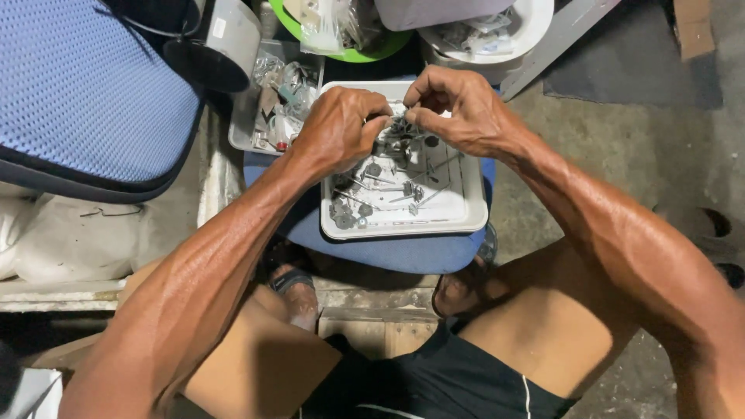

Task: The person sits on a low stool and sorts metal fasteners, including bolts, nuts, and washers, from a white tray on their lap. They pick up individual pieces, separate them, and place them back into the tray.

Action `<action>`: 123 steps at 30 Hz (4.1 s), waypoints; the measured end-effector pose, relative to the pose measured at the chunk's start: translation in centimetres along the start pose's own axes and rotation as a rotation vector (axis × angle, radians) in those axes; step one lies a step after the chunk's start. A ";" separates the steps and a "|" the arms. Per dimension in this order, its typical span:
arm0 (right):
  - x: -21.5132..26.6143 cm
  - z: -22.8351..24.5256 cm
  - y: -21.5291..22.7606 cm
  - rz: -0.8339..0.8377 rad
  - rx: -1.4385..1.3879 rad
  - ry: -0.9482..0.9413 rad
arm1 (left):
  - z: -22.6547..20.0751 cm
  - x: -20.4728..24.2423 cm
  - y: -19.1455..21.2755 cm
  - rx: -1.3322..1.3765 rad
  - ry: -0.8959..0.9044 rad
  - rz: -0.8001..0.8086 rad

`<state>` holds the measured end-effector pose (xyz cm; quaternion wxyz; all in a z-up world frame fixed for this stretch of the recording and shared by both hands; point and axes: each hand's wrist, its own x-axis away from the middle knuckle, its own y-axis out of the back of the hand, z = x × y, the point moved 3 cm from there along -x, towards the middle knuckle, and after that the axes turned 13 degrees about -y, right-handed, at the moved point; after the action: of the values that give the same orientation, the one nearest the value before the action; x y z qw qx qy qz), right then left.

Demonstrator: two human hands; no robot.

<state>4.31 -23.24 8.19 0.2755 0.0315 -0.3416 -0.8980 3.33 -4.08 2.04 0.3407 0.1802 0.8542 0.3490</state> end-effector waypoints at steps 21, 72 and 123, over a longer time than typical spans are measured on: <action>0.5 -1.1 -0.6 -0.122 -0.160 -0.046 | -4.0 -1.1 2.7 0.299 -0.148 -0.150; 1.7 -2.3 -0.6 -0.071 -0.058 0.003 | -0.9 0.0 -1.3 0.710 0.600 -0.117; 1.9 -5.7 -7.8 -0.259 0.559 -0.079 | 0.2 -0.3 -3.3 -0.267 0.084 0.415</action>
<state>0.42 -22.87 -0.84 0.1260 0.1145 -0.5790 -0.7973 3.43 -6.48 -0.30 0.2464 0.2907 0.7587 0.5284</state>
